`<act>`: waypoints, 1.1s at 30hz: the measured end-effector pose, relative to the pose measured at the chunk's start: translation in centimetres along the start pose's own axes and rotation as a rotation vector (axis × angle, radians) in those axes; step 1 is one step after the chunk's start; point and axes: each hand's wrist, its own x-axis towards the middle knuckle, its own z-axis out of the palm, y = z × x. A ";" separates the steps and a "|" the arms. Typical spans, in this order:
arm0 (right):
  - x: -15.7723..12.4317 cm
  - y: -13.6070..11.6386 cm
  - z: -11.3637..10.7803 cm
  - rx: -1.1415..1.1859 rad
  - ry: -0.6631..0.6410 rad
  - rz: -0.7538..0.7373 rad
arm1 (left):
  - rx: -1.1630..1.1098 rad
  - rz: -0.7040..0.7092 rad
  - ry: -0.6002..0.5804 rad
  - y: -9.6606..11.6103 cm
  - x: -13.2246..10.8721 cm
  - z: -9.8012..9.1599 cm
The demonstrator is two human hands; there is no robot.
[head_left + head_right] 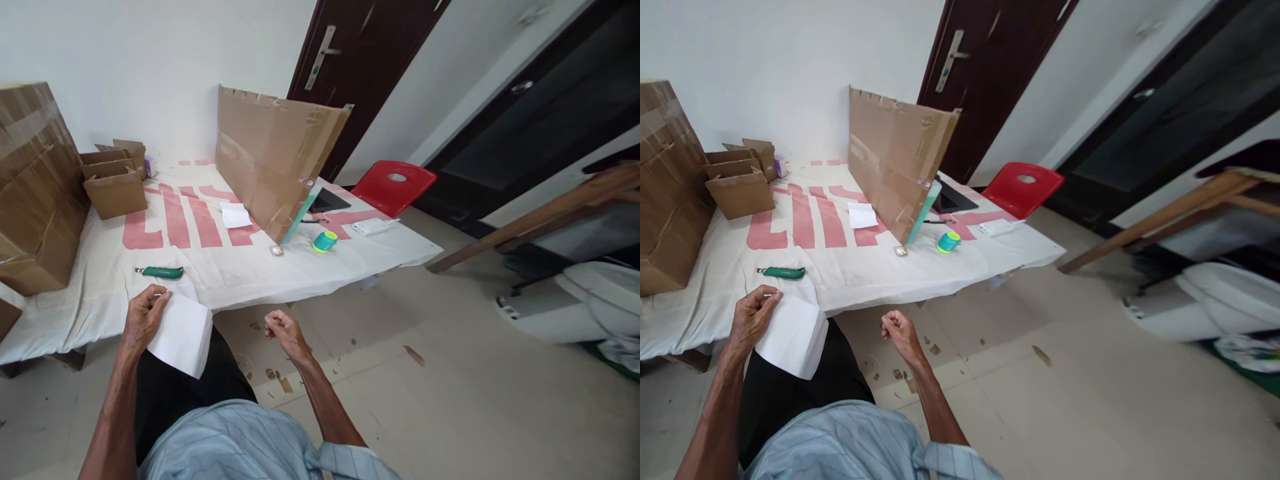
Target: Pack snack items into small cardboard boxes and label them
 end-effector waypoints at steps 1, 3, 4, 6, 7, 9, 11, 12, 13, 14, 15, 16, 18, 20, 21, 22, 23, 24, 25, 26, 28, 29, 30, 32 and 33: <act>0.1 0.2 0.1 0.002 0.003 -0.003 | -0.004 -0.001 -0.002 0.0 0.1 0.0; 0.3 0.7 0.2 0.005 0.008 -0.011 | -0.014 -0.001 -0.001 0.0 0.1 0.0; 0.4 0.9 0.3 0.006 0.010 -0.018 | -0.020 -0.001 0.000 0.0 0.1 0.0; 0.6 1.4 0.3 0.011 0.025 -0.037 | -0.026 0.000 0.000 0.0 0.1 0.0; 0.7 1.6 0.3 0.019 0.033 -0.046 | -0.026 0.002 -0.001 0.1 0.1 0.0; 0.9 2.1 0.2 0.041 0.045 -0.065 | -0.017 0.004 -0.004 0.0 0.2 -0.1; 1.0 2.5 0.1 0.063 0.065 -0.093 | -0.006 0.003 -0.004 -0.2 0.2 -0.1; 1.0 2.5 0.0 0.071 0.077 -0.108 | -0.006 0.001 -0.003 -0.2 0.2 -0.1; 1.0 2.6 -0.1 0.077 0.090 -0.122 | -0.008 -0.003 -0.003 -0.3 0.3 -0.1; 1.0 2.5 -0.1 0.082 0.097 -0.131 | -0.011 -0.007 -0.003 -0.3 0.3 -0.1; 1.0 2.4 -0.1 0.087 0.097 -0.136 | -0.014 -0.009 -0.005 -0.4 0.3 0.0; 1.0 2.2 -0.1 0.092 0.086 -0.137 | -0.016 -0.010 -0.006 -0.4 0.3 0.0; 0.9 1.7 0.0 0.112 0.058 -0.136 | -0.016 -0.005 -0.007 -0.3 0.3 0.0; 0.9 1.2 0.2 0.146 0.041 -0.130 | -0.014 0.003 -0.003 -0.2 0.3 -0.1; 0.9 1.0 0.3 0.167 0.048 -0.127 | -0.013 0.004 -0.001 -0.2 0.3 -0.1; 0.9 0.8 0.4 0.187 0.063 -0.126 | -0.011 0.001 0.003 -0.3 0.3 -0.1; 0.9 0.7 0.5 0.203 0.083 -0.128 | -0.007 -0.004 0.005 -0.3 0.3 -0.1; 0.9 0.5 0.5 0.212 0.103 -0.133 | -0.001 -0.011 0.009 -0.5 0.3 -0.1; 0.9 0.4 0.6 0.214 0.121 -0.140 | 0.005 -0.017 0.011 -0.6 0.3 -0.2; 0.9 0.2 0.6 0.212 0.133 -0.147 | 0.012 -0.020 0.014 -0.7 0.3 -0.2; 0.8 -0.2 0.6 0.203 0.148 -0.162 | 0.023 -0.017 0.018 -0.8 0.3 -0.2; 0.7 -0.4 0.6 0.198 0.156 -0.169 | 0.027 -0.015 0.017 -0.8 0.3 -0.2; 0.6 -0.7 0.7 0.192 0.163 -0.178 | 0.031 -0.013 0.016 -0.8 0.3 -0.2; 0.4 -1.2 0.8 0.177 0.182 -0.200 | 0.039 -0.014 0.013 -0.6 0.3 -0.1; 0.3 -1.5 0.9 0.168 0.191 -0.211 | 0.043 -0.017 0.011 -0.4 0.3 -0.1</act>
